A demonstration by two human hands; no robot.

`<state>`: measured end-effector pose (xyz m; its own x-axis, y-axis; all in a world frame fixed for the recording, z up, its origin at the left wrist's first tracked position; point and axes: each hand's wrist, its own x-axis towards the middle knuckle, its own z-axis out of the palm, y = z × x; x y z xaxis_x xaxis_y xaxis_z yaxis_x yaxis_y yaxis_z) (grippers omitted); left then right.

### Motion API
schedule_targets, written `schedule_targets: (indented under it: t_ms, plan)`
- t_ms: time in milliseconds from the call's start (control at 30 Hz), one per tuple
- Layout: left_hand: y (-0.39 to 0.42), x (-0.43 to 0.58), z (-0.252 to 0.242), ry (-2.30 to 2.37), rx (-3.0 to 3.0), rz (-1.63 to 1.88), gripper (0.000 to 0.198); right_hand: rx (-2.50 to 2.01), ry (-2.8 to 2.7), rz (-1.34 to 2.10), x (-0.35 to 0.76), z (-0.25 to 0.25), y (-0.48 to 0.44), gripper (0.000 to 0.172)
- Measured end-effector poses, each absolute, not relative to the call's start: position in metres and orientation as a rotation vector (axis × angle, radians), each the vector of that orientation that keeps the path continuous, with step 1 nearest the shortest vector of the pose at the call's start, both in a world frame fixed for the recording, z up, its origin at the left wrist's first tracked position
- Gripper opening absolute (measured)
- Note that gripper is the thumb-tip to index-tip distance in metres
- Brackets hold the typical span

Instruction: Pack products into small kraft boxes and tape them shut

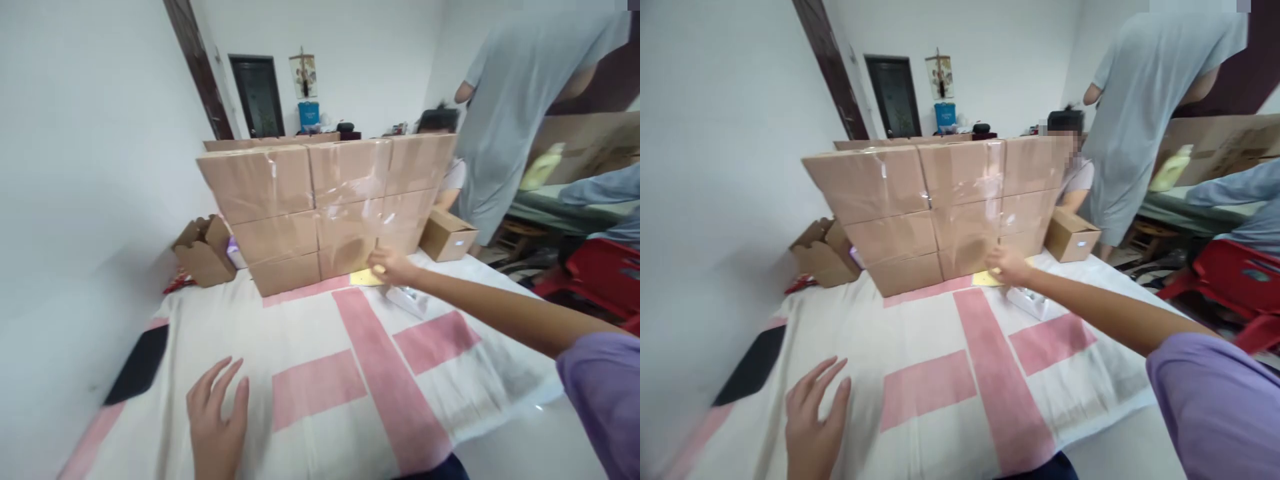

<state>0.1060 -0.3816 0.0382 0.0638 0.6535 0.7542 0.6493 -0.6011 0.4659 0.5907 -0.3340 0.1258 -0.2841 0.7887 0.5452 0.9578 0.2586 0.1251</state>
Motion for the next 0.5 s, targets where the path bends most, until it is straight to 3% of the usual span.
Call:
schedule_targets:
  t_ms: [100, 167, 300, 500]
  plan:
    - [-0.331, 0.081, 0.047, 1.483, 1.696, 1.687, 0.030, -0.916, -2.501, -0.333, 0.440, 0.078, -0.292, 0.011]
    - [-0.286, 0.065, 0.045, 1.578, 1.539, 1.705, 0.038, -0.740, -2.348, -0.074, 0.352, 0.054, -0.267, 0.016]
    - [-0.176, 0.036, 0.031, 1.686, 1.202, 1.713, 0.046, -0.899, -1.768, 0.494, 0.243, 0.032, -0.199, 0.031]
    - [-0.021, 0.027, 0.012, 1.485, 0.862, 1.746, 0.038, -1.086, -1.456, 0.639, 0.185, 0.028, -0.054, 0.062]
